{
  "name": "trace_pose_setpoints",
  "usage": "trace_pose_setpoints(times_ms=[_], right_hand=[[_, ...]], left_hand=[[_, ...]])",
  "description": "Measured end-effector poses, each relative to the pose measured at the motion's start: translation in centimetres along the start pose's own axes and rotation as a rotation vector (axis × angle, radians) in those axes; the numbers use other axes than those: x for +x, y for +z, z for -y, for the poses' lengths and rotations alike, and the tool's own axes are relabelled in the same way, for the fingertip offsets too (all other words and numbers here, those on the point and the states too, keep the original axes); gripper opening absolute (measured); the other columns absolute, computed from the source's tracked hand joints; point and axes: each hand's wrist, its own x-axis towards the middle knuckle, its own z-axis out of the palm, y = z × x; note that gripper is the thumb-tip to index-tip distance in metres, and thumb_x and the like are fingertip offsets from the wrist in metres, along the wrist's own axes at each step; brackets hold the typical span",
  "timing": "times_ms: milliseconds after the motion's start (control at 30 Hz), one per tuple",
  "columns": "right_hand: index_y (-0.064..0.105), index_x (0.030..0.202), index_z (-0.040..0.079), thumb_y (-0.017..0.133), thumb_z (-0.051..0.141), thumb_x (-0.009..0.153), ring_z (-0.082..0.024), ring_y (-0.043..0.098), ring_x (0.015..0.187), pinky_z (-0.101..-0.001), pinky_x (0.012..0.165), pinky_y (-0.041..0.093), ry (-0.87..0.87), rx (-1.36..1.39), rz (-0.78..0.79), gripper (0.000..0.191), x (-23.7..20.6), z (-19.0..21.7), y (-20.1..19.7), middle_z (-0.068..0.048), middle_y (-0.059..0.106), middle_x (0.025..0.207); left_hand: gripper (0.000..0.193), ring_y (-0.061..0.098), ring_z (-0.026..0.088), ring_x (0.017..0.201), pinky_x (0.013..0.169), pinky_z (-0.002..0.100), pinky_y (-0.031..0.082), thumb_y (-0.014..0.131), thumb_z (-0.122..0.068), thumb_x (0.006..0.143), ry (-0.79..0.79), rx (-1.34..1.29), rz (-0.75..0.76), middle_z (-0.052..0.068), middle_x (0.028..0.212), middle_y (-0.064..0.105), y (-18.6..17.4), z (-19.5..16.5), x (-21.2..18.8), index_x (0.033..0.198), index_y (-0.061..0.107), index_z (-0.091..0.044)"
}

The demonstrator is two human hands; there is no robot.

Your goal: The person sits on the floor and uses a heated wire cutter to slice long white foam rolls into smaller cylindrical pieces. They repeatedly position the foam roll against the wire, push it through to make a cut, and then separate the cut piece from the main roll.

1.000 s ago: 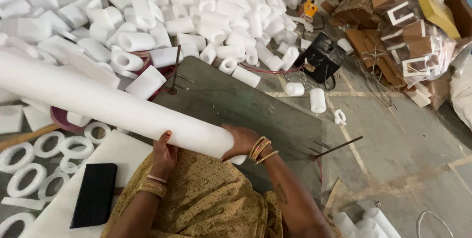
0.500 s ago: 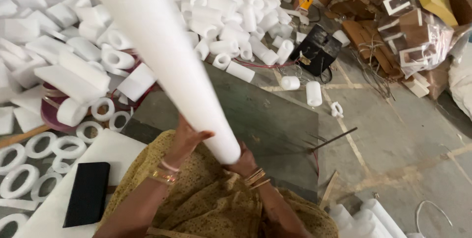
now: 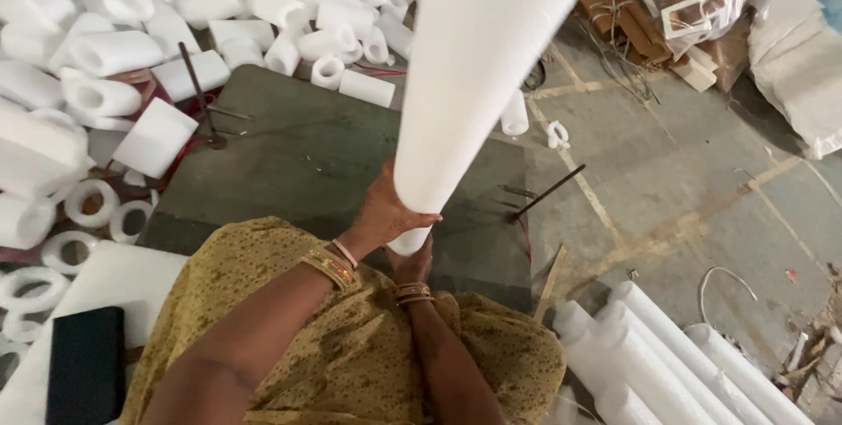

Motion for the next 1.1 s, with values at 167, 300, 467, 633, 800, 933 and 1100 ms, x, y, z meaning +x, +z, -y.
trace_pose_setpoints(times_ms=[167, 300, 467, 633, 800, 933, 1100], right_hand=[[0.041, 0.149, 0.008, 0.097, 0.031, 0.061, -0.032, 0.069, 0.114, -0.0439, 0.092, 0.057, 0.087, -0.001, -0.076, 0.106, 1.2, -2.1, -0.3, -0.017, 0.069, 0.127], [0.042, 0.148, 0.008, 0.096, 0.034, 0.063, -0.033, 0.069, 0.113, -0.0442, 0.092, 0.057, 0.107, -0.031, -0.101, 0.104, 2.4, -3.8, 0.3, -0.017, 0.069, 0.126], [0.043, 0.148, 0.007, 0.095, 0.036, 0.065, -0.034, 0.070, 0.112, -0.0446, 0.091, 0.057, 0.104, -0.060, -0.114, 0.102, 5.4, -5.9, 1.4, -0.018, 0.070, 0.124], [0.043, 0.148, 0.008, 0.094, 0.040, 0.064, -0.036, 0.070, 0.109, -0.0455, 0.088, 0.057, 0.120, -0.184, -0.143, 0.104, 8.6, -8.0, 2.2, -0.019, 0.070, 0.121], [0.047, 0.144, 0.008, 0.091, 0.043, 0.069, -0.039, 0.069, 0.109, -0.0478, 0.088, 0.056, 0.172, -0.172, -0.107, 0.094, 11.2, -9.6, 3.6, -0.022, 0.072, 0.116], [0.049, 0.143, 0.008, 0.088, 0.042, 0.068, -0.039, 0.070, 0.111, -0.0487, 0.090, 0.055, 0.230, -0.159, -0.064, 0.091, 12.7, -11.2, 4.9, -0.020, 0.074, 0.117], [0.038, 0.150, 0.007, 0.090, 0.041, 0.069, -0.042, 0.065, 0.113, -0.0507, 0.094, 0.053, 0.171, -0.158, -0.040, 0.102, 13.3, -12.7, 6.3, -0.022, 0.068, 0.122]], left_hand=[[0.123, 0.052, 0.036, 0.138, 0.113, 0.046, 0.044, 0.098, -0.038, 0.059, -0.013, -0.005, 0.123, 0.020, 0.149, 0.051, 2.6, 1.3, 1.6, 0.156, 0.030, -0.007], [0.125, 0.049, 0.038, 0.141, 0.114, 0.046, 0.041, 0.099, -0.038, 0.058, 0.007, 0.004, 0.183, 0.022, 0.151, 0.049, 3.8, 2.1, 3.4, 0.157, 0.029, -0.006], [0.127, 0.052, 0.036, 0.138, 0.113, 0.044, 0.043, 0.097, -0.033, 0.054, -0.066, -0.012, 0.219, 0.020, 0.147, 0.054, 4.8, 2.7, 7.1, 0.157, 0.027, -0.007], [0.120, 0.056, 0.035, 0.135, 0.111, 0.044, 0.046, 0.097, -0.029, 0.055, -0.037, 0.008, 0.213, 0.020, 0.145, 0.056, 5.6, 3.5, 10.2, 0.153, 0.032, -0.006], [0.123, 0.058, 0.034, 0.132, 0.109, 0.043, 0.047, 0.099, -0.035, 0.056, -0.069, 0.050, 0.219, 0.019, 0.141, 0.059, 6.2, 4.7, 12.8, 0.154, 0.028, -0.007], [0.121, 0.058, 0.036, 0.132, 0.107, 0.045, 0.048, 0.099, -0.032, 0.056, -0.025, 0.067, 0.175, 0.020, 0.141, 0.058, 6.7, 5.6, 14.2, 0.152, 0.031, -0.006], [0.118, 0.059, 0.036, 0.131, 0.106, 0.045, 0.050, 0.100, -0.029, 0.055, -0.052, 0.114, 0.137, 0.019, 0.141, 0.058, 6.5, 6.3, 15.1, 0.151, 0.034, -0.007]])
